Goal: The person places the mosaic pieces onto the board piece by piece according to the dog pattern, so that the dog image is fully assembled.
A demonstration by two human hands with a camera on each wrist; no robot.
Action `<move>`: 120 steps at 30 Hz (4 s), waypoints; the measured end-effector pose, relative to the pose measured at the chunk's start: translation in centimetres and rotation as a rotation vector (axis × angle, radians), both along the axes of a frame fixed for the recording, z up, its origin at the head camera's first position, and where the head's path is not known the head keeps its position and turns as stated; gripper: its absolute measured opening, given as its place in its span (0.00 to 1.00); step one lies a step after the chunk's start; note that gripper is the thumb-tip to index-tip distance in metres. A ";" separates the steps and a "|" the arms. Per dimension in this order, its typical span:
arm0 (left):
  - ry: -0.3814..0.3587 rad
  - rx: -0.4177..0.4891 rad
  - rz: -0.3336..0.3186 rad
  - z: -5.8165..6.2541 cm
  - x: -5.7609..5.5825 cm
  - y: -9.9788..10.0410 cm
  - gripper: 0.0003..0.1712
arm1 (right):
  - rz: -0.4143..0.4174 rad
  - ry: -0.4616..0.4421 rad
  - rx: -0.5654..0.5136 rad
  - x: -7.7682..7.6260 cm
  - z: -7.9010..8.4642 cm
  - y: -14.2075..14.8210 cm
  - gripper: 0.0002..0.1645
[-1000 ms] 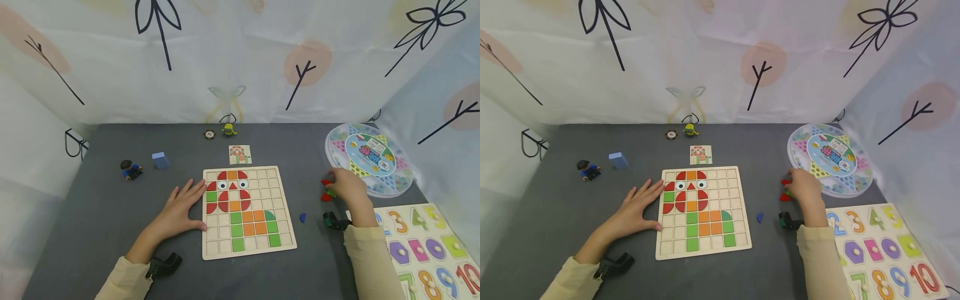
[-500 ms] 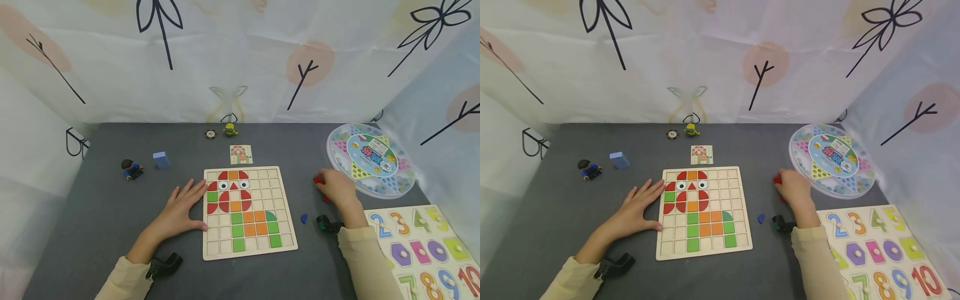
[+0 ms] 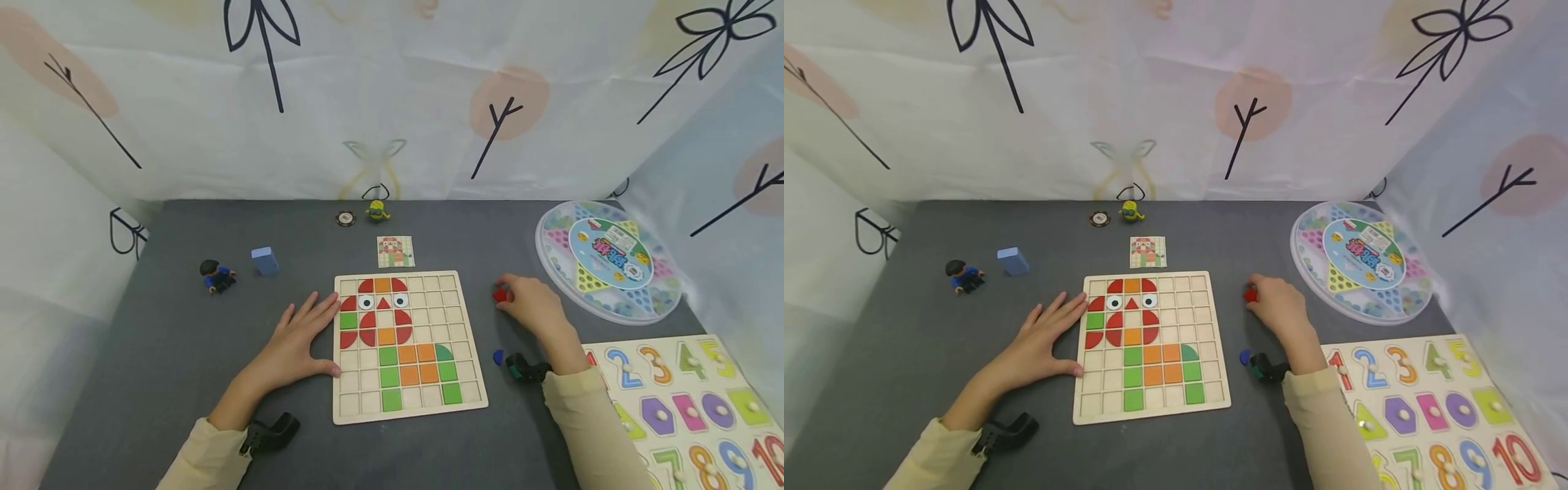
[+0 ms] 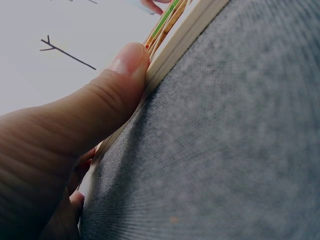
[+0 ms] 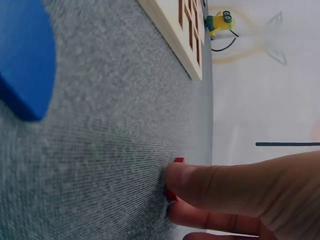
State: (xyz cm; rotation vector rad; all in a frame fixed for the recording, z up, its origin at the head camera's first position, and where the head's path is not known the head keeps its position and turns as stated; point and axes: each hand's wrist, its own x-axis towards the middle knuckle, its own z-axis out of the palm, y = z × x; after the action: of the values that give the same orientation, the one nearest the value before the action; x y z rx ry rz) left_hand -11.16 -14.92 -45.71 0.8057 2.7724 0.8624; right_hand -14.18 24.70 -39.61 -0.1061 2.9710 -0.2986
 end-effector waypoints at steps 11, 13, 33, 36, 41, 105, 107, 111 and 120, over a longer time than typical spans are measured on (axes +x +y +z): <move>0.000 -0.001 0.000 0.0 0.0 0.0 0.64 | 0.049 0.076 -0.035 0.0 -0.4 -0.7 0.14; 0.001 0.002 0.000 0.0 0.0 0.0 0.63 | 0.062 0.088 -0.031 0.0 -0.5 -0.9 0.13; -0.007 -0.002 -0.003 0.1 0.0 0.0 0.63 | 0.090 0.168 -0.065 0.2 0.0 -3.7 0.14; -0.006 -0.005 -0.001 0.0 -0.1 0.0 0.63 | 0.178 0.163 -0.088 0.0 0.5 -6.2 0.14; -0.003 -0.003 0.000 0.0 0.0 0.0 0.63 | 0.314 0.159 0.020 -1.0 0.1 -10.1 0.10; -0.014 0.001 0.011 0.1 0.2 0.0 0.63 | 0.155 0.245 -0.071 3.4 0.8 -3.1 0.16; -0.003 0.003 0.008 0.1 0.1 0.0 0.63 | 0.245 0.226 -0.059 3.0 0.7 -5.7 0.16; 0.007 0.005 0.004 0.0 0.1 0.0 0.63 | 0.387 0.242 0.005 2.4 0.1 -9.2 0.15; 0.012 0.005 0.004 -0.1 0.1 0.0 0.63 | 0.450 0.232 0.103 2.1 -0.6 -11.1 0.16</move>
State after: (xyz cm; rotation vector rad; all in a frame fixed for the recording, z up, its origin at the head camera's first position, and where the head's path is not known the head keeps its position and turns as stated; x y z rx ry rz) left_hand -11.06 -14.92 -45.81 0.8089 2.7841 0.8691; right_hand -12.10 13.58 -40.18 -0.8322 3.0610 -0.0785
